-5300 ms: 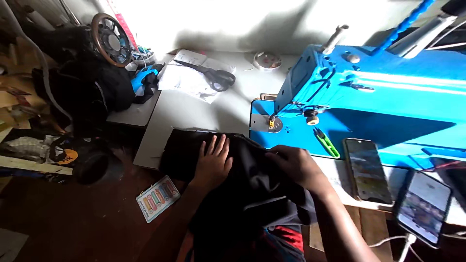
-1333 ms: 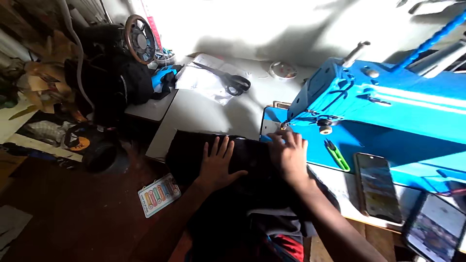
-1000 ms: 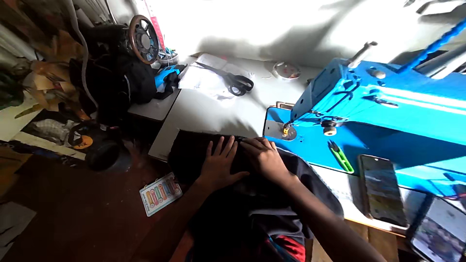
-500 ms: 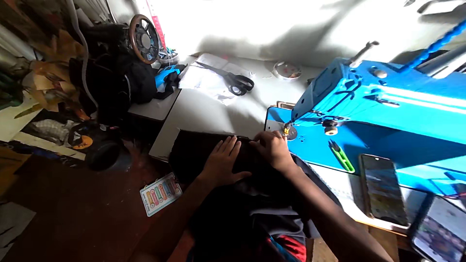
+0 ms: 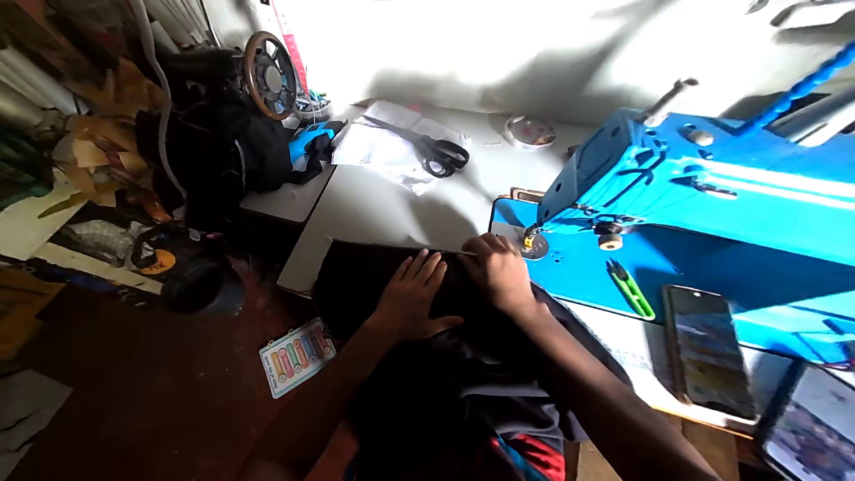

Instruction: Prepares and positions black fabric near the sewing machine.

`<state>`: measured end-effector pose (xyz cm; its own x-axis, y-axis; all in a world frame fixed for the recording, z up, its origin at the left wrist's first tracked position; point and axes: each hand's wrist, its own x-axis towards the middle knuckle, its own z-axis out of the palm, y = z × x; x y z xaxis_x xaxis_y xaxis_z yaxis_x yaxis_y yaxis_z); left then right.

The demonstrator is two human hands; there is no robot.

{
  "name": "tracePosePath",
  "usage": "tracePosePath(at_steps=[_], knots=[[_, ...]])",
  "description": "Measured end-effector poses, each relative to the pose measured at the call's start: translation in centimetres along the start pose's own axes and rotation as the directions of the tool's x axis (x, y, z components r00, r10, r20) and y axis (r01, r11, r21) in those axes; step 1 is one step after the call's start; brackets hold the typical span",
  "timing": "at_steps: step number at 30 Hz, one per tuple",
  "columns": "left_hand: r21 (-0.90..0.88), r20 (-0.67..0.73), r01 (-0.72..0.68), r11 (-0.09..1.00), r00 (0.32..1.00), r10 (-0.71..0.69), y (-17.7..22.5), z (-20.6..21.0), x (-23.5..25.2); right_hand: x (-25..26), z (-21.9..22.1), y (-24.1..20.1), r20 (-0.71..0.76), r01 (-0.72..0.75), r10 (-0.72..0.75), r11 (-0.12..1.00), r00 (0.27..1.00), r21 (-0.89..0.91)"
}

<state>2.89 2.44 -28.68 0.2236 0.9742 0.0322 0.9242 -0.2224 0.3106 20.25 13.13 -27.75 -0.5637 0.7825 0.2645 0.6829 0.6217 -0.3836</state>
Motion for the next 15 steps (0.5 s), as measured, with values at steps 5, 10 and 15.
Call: tracePosePath(at_steps=[5, 10, 15], knots=[[-0.039, 0.042, -0.012, 0.999, 0.999, 0.014, -0.4, -0.5, 0.5, -2.6, 1.5, -1.5, -0.06, 0.204, -0.212, 0.972, 0.975, -0.12], [-0.038, 0.005, -0.039, 0.998, 0.999, 0.04, -0.6, -0.1, 0.4, -4.0, 0.3, 0.1, 0.08, 0.186, -0.186, 0.982, 0.979, -0.002], [0.018, 0.075, -0.041, 0.999, 0.996, 0.039, -0.4, -0.4, 0.3, -7.9, -6.2, 4.4, 0.033, 0.095, -0.103, 0.978, 0.994, 0.185]])
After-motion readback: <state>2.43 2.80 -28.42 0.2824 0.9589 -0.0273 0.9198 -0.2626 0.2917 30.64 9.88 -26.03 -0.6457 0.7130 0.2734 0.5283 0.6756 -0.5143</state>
